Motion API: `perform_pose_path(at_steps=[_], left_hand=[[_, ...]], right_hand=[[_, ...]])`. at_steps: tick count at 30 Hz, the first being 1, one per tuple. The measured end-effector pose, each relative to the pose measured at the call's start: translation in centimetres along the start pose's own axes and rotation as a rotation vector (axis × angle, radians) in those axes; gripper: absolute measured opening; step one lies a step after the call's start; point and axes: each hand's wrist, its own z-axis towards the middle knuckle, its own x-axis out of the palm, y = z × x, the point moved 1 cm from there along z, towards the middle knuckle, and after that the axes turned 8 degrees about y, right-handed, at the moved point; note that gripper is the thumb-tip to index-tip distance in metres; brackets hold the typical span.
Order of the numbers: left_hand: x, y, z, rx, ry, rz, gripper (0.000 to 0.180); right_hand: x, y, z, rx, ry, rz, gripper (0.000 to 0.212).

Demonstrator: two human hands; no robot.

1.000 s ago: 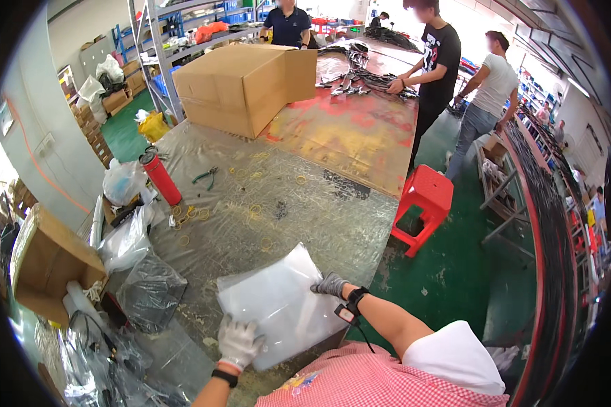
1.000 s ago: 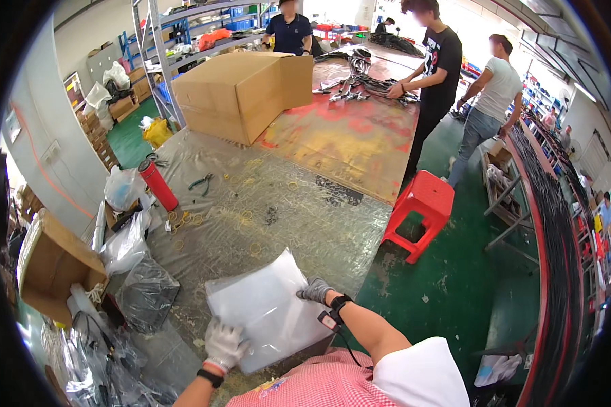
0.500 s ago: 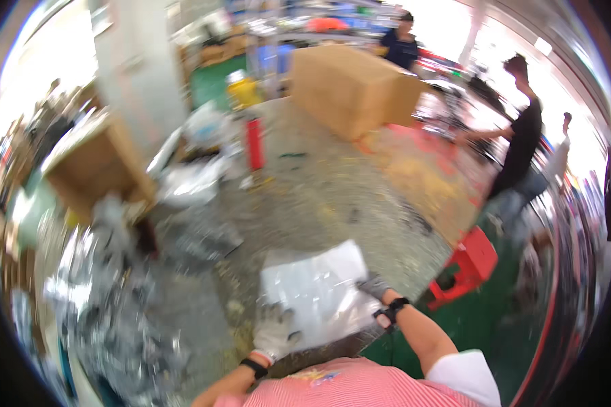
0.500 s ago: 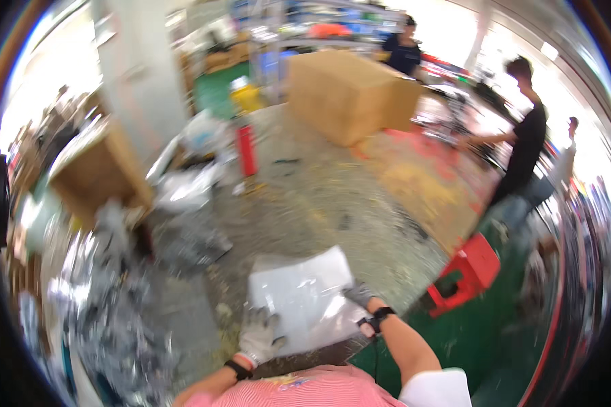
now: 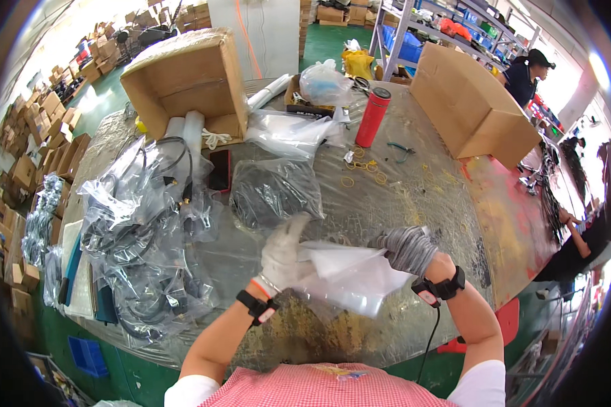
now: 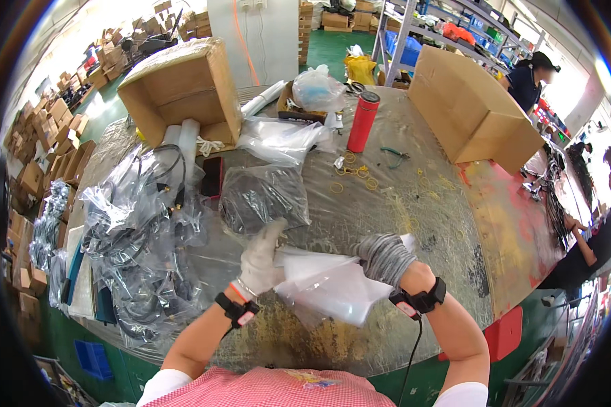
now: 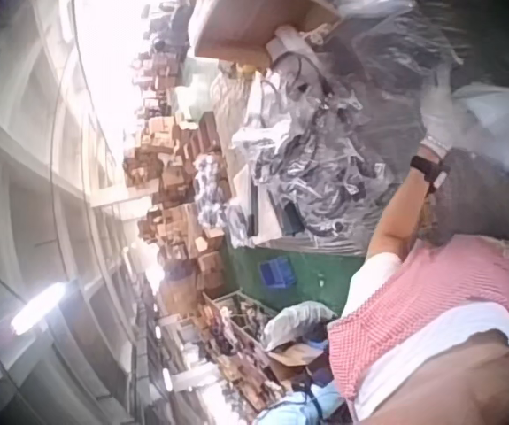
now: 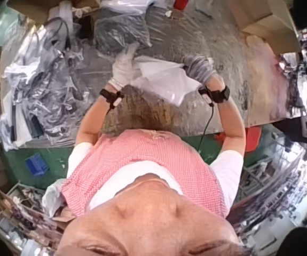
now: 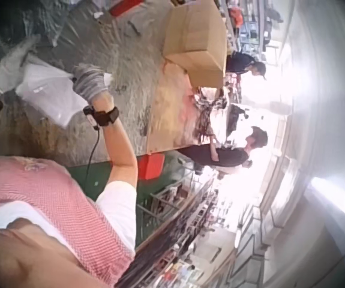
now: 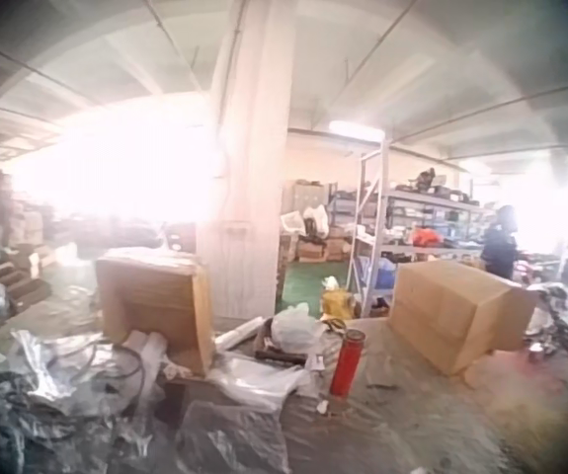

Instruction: Putting black cables into plastic bags and sealing them using a heat sealer.

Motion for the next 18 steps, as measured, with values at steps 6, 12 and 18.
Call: perform_pose_path(at_steps=[6, 12, 18], left_hand=[[2.4, 9.4, 1.7, -0.466, 0.332, -0.680, 0.039], [-0.5, 11.6, 7.5, -0.743, 0.176, -0.414, 0.032], [-0.8, 16.6, 11.3, -0.789, 0.325, -0.417, 0.036]], right_hand=[[-4.1, -1.1, 7.3, -0.271, -0.145, 0.040, 0.019], [-2.9, -9.6, 18.7, -0.060, 0.120, 0.355, 0.040], [2.9, -12.0, 26.3, -0.001, -0.237, 0.422, 0.040]])
